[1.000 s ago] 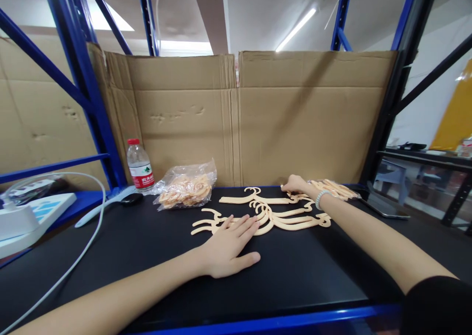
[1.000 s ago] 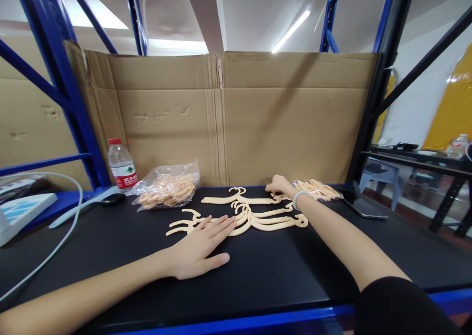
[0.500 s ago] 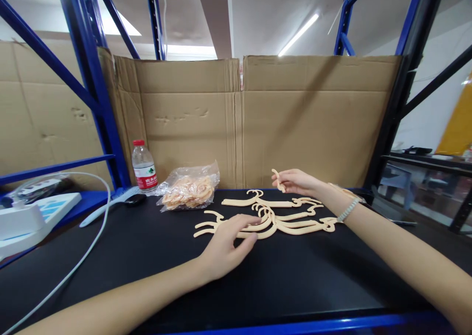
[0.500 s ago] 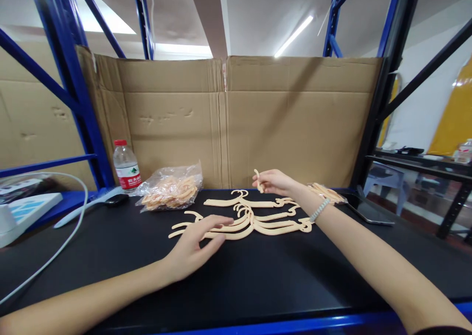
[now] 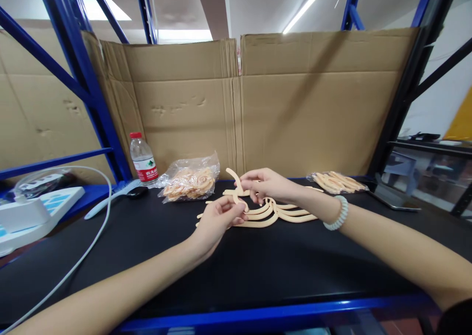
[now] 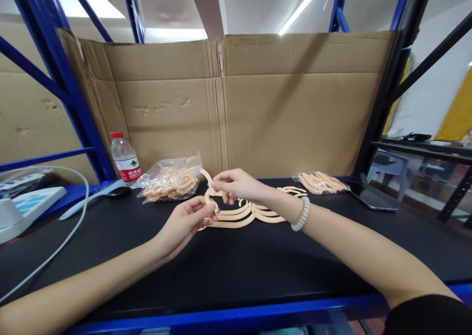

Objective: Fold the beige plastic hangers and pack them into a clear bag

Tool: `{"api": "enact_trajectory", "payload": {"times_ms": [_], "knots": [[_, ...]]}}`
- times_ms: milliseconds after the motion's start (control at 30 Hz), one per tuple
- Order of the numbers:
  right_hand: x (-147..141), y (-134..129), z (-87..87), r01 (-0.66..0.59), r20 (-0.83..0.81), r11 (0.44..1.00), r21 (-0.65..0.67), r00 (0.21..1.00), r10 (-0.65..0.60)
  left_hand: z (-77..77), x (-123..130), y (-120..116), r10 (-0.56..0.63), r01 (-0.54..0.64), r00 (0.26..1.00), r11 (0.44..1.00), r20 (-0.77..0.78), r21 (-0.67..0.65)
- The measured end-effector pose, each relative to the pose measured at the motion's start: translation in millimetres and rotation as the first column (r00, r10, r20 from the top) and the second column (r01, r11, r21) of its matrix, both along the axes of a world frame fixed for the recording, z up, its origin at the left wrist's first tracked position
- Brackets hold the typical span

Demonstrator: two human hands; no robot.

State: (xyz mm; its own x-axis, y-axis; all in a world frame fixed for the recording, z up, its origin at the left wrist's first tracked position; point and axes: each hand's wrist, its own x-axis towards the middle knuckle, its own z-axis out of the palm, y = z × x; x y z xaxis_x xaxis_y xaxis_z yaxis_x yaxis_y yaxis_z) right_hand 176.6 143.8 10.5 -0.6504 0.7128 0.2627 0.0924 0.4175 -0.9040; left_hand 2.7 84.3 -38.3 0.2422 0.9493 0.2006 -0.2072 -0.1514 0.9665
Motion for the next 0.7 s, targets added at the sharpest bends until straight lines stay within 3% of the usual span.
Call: {"api": "enact_trajectory", "payload": {"times_ms": [67,133,200,333,467,567,700], "knots": [[14.1,18.2,-2.3,0.152,0.043,0.975,0.161,0.986,-0.161,4.8,-4.2,2.4,0.059,-0.058,0.997,0.998,0.049,-0.019],[35.2,37.0,-8.8,0.268,0.15,0.867,0.421,0.922,-0.358,10.7,-9.3,6.6,0.116,-0.112,0.987,0.993,0.107,-0.04],[57.8,51.7,-20.6,0.204,0.336,0.75,0.629,0.799,-0.499,16.6,-14.6,11.9,0.172,-0.162,0.972,0.984,0.16,-0.07],[88.0,64.9,-53.3,0.174,0.436,0.749,0.639,0.72,-0.539,23.1,-23.1,22.0,0.268,-0.25,0.933,0.963,0.238,-0.106],[93.7,70.6,-78.4,0.212,0.425,0.722,0.659,0.686,-0.59,21.6,-26.4,25.0,0.288,-0.272,0.926,0.957,0.243,-0.098],[93.3,73.9,-83.5,0.222,0.414,0.725,0.652,0.697,-0.586,18.6,-26.1,24.6,0.28,-0.261,0.935,0.959,0.217,-0.112],[97.5,69.8,-72.8,0.253,0.35,0.68,0.688,0.705,-0.617,15.4,-25.8,25.0,0.264,-0.246,0.943,0.963,0.204,-0.108]]}}
